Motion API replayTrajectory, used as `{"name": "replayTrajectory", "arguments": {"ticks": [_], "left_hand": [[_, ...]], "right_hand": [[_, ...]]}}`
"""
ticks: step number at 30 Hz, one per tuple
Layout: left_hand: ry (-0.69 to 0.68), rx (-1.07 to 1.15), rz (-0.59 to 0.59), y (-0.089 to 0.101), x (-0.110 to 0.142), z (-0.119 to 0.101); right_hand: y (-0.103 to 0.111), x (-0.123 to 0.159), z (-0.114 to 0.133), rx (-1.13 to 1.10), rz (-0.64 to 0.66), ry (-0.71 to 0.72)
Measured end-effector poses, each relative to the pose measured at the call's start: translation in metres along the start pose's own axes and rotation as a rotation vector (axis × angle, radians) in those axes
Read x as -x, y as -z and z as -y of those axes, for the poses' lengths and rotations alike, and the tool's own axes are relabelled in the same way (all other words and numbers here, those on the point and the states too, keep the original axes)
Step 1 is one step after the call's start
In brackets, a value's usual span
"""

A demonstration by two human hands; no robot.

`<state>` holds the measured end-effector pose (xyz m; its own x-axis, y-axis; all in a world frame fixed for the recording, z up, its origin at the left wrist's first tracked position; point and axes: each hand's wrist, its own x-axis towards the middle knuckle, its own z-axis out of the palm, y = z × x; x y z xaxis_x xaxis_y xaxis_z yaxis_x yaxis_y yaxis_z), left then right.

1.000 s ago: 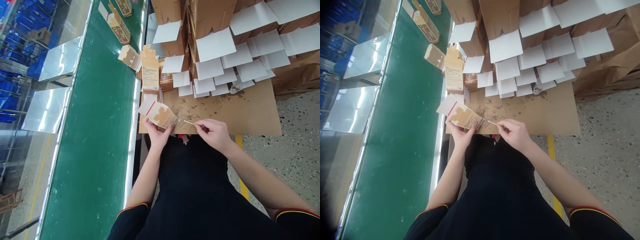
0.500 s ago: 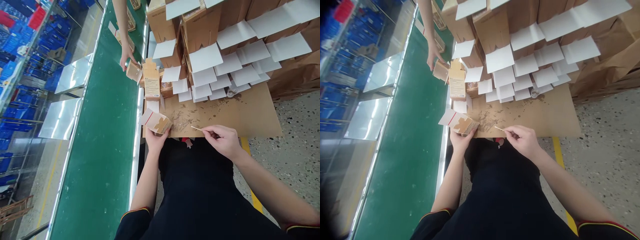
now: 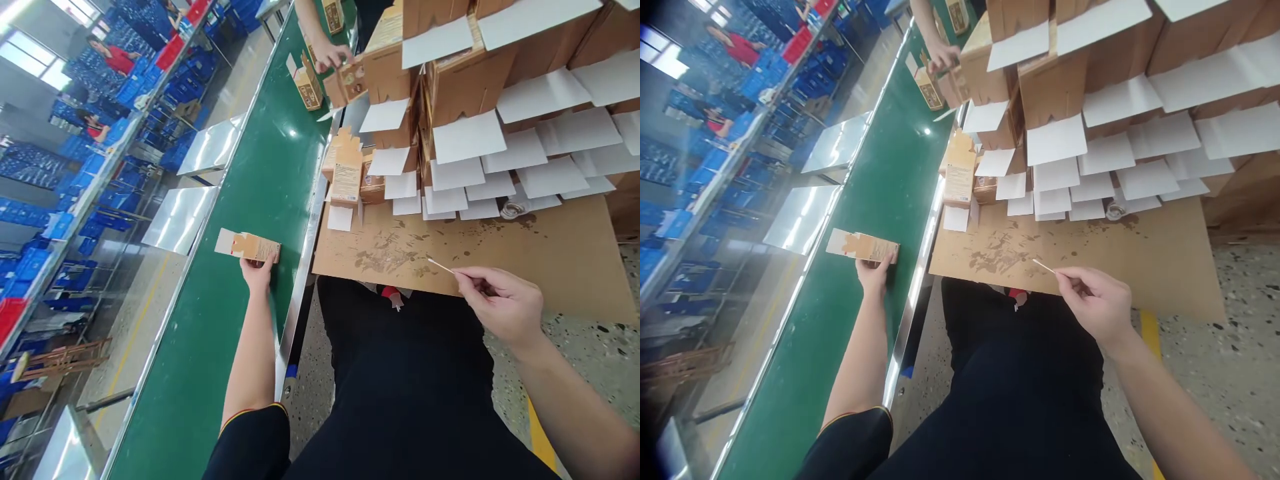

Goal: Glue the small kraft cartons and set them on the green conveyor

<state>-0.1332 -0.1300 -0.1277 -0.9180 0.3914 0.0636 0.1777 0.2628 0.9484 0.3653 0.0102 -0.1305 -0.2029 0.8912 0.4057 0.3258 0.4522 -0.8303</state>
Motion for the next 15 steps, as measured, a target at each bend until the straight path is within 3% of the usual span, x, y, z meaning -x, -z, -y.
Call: {"name": "replayTrajectory", "arguments": {"ticks": [2,5,7,9,12,15], "left_hand": [[-0.094,-0.082,-0.075,0.005,0.014,0.001],[-0.348,-0.135,-0.328,0.01,0.037,-0.009],[-0.469,-0.067,-0.336,-0.003,0.041,-0.025],[-0.45,0.043,-0.147,-0.037,0.033,-0.047],[-0.247,0.133,0.222,-0.118,0.012,-0.08],[-0.078,0.072,0.432,-0.195,-0.003,-0.096]], "right_hand": [[0.009,0.002,-0.002,0.03,-0.045,-0.015],[0.028,0.011,-0.009,0.07,-0.1,-0.058],[0.036,0.015,-0.012,0.077,-0.11,-0.071],[0.038,0.015,-0.013,0.074,-0.106,-0.066],[0.031,0.006,-0.007,0.054,-0.087,-0.031],[0.024,-0.001,0.001,0.035,-0.076,-0.002]]}}
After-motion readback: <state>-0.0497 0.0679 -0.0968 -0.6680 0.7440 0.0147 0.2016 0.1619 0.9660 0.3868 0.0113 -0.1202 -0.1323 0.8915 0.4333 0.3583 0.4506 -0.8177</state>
